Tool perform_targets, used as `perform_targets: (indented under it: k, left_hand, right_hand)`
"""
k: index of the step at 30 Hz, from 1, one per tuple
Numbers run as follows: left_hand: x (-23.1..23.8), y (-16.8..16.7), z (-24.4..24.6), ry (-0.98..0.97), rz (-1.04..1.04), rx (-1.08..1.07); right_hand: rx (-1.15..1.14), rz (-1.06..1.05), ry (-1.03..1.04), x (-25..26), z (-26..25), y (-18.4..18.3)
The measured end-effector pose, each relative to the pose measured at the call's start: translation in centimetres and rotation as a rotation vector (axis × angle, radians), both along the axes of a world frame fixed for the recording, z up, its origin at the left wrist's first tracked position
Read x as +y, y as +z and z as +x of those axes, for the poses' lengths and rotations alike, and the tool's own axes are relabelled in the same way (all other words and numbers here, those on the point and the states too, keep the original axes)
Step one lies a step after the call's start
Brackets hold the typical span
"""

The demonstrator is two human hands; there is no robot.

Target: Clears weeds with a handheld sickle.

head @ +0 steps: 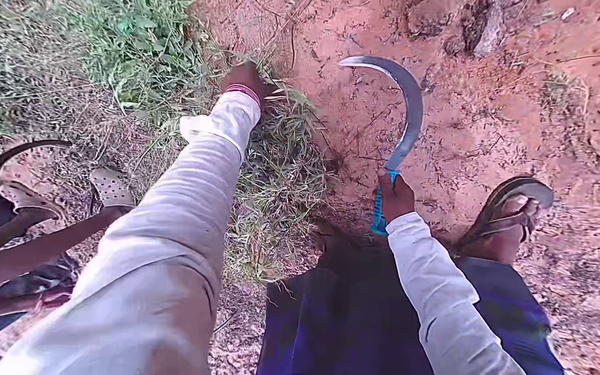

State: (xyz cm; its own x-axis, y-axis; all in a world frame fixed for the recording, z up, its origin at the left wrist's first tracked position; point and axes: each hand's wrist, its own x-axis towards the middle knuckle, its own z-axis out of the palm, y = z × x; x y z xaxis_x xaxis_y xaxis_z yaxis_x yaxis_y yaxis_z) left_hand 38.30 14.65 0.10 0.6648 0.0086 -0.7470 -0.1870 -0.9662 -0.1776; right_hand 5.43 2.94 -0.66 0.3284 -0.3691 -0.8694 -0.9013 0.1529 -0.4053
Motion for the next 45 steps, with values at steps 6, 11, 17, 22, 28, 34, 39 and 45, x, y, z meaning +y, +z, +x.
perform_targets:
  k: [6, 11, 17, 22, 28, 34, 39, 45]
  left_hand:
    - [4.6, -1.8, -3.8, 0.48, -0.403, -0.256]
    - [5.6, -2.6, -3.5, 0.533, -0.478, -0.281]
    - [4.5, -0.8, -4.3, 0.399, -0.405, -0.176]
    - [6.4, 2.4, -3.8, 0.398, -0.398, -0.087]
    - [10.7, 1.6, -9.4, 0.596, -0.585, -0.279]
    - [9.8, 2.3, -10.9, 0.815, -0.524, -0.243]
    - [9.8, 2.7, -12.7, 0.773, -0.624, -0.283]
    - [10.6, 3.9, -13.9, 0.814, -0.62, -0.318]
  right_hand:
    - [-0.098, 0.147, 0.318, -1.1, 9.5, -3.9]
    - [0.023, 0.163, 0.596, 1.2, 14.8, -4.6]
    - [0.146, 0.282, 0.437, 4.4, 5.1, 2.9]
    - [0.151, 0.271, 0.377, 5.4, 1.3, 7.8]
    - [0.009, 0.075, 0.367, 2.4, 8.9, 6.3]
    - [0.083, 0.137, 0.685, 0.9, 8.3, -3.1]
    - [0.18, 0.177, 0.514, 4.6, -4.0, 3.1]
    - [-0.011, 0.046, 0.419, 3.9, 1.5, 3.6]
